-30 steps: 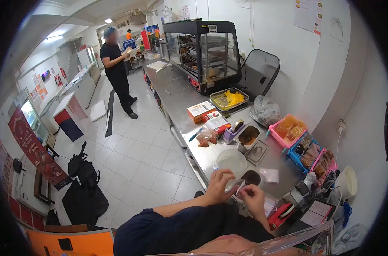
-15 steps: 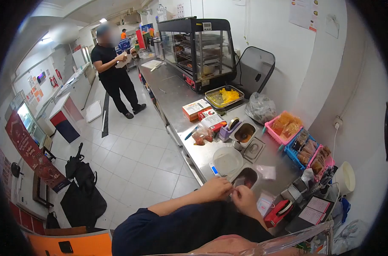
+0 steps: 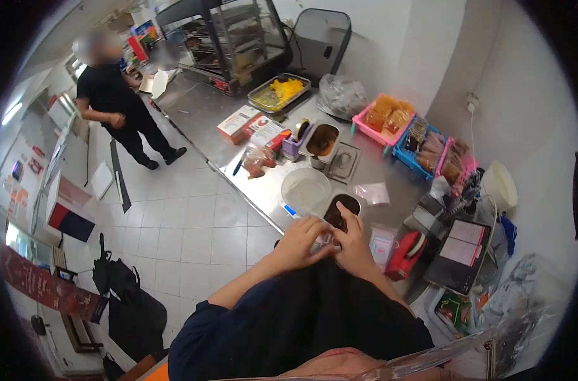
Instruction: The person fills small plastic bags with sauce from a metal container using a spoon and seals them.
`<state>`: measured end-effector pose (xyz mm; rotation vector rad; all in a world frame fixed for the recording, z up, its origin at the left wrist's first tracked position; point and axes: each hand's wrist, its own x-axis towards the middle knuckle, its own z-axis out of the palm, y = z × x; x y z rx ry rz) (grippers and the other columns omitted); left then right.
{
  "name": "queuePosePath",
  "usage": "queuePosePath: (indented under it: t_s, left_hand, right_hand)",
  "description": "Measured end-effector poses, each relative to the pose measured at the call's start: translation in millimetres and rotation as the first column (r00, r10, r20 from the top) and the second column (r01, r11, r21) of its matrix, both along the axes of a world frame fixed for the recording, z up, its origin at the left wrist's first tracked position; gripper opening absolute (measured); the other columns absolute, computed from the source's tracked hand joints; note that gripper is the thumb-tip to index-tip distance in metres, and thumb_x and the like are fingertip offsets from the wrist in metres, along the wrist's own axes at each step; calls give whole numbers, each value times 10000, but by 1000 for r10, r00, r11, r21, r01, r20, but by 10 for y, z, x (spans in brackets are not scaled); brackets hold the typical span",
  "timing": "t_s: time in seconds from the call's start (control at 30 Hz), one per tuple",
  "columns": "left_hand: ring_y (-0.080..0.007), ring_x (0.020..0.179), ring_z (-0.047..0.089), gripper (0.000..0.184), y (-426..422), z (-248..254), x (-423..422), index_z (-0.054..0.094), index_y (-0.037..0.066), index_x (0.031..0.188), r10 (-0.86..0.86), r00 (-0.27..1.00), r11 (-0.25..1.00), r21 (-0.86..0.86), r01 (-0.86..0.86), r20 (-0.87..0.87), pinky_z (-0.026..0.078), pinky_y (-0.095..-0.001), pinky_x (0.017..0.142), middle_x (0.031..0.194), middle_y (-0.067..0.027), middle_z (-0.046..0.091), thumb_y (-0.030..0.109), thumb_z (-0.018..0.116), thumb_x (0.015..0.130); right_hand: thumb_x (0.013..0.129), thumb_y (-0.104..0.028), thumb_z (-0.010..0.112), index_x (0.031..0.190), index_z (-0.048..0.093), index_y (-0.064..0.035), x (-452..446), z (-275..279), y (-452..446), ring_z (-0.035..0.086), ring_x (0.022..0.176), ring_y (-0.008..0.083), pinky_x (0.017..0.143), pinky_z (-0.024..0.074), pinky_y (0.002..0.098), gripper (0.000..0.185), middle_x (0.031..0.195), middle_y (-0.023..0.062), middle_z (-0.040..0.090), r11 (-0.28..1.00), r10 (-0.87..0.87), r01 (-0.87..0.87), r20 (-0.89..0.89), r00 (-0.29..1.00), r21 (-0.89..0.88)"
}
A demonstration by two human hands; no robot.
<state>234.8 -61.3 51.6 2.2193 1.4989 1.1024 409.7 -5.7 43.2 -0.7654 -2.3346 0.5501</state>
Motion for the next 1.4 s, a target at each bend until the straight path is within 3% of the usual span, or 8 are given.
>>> queuePosePath:
  t_s: [0.13,0.33,0.43,0.53,0.67,0.77,1.13,1.4]
  left_hand:
    - [-315,1090,531,612,28,19,-50,527,71,1190,-29,956,993,102,62,-293,374,-437,975,1138,-117,575,273,802,682]
    - [-291,1079,552,700,56,-258,-385,517,57,1204,93,990,993,-83,-85,107,419,-402,947,1143,-116,588,274,861,634]
    - [-242,1058,582,680,17,-495,-531,517,30,1187,178,932,962,-256,-97,317,446,-359,916,1105,-106,614,278,863,657]
    - [-219,1084,579,703,-22,-756,-523,496,25,1226,186,892,922,-387,-14,411,444,-359,935,1139,-99,617,271,856,676]
    - [-277,1123,565,681,-73,-878,-424,487,45,1254,17,956,944,-320,81,292,437,-369,960,1205,-136,584,255,829,704]
    - [-305,1142,552,668,-102,-923,-398,479,45,1267,-15,966,934,-341,106,259,430,-370,971,1225,-145,574,254,808,724]
    - [-321,1104,576,665,-75,-980,-467,468,42,1286,-66,977,931,-339,134,205,467,-366,922,1218,-148,581,262,785,745]
    - [-323,1168,552,612,-76,-842,-459,486,51,1271,-56,978,896,-422,137,200,442,-380,980,1257,-142,582,153,771,739]
  right_hand:
    - [681,-71,745,1005,678,-44,37,61,-13,439,1166,348,972,403,437,332,1354,163,424,995,16,-18,-22,1000,-98]
    - [691,-51,706,1014,687,-91,282,-244,376,496,1037,315,881,421,400,326,1066,116,532,965,-143,87,-216,966,-248]
    - [690,-42,702,1027,695,-133,412,-355,371,518,1002,306,891,404,384,349,1016,107,522,990,-10,37,197,980,-134]
    - [713,-35,697,1032,700,-162,302,-601,207,528,980,285,922,382,385,343,1003,81,518,976,177,-159,121,977,-148]
    - [792,-64,690,1041,677,-73,201,-951,342,594,906,255,818,462,341,250,1008,105,613,950,-7,-91,-313,950,-298]
    - [852,-66,644,1051,650,-11,190,-857,481,618,878,272,784,484,332,207,1004,144,637,876,-337,174,-312,888,-450]
    - [786,-25,628,1003,639,-13,164,-672,290,600,941,320,824,494,387,218,953,145,626,985,102,-97,30,994,-145]
    - [820,-46,629,906,627,-1,135,-696,233,609,883,322,783,489,391,97,920,119,634,990,9,-29,-141,990,-138]
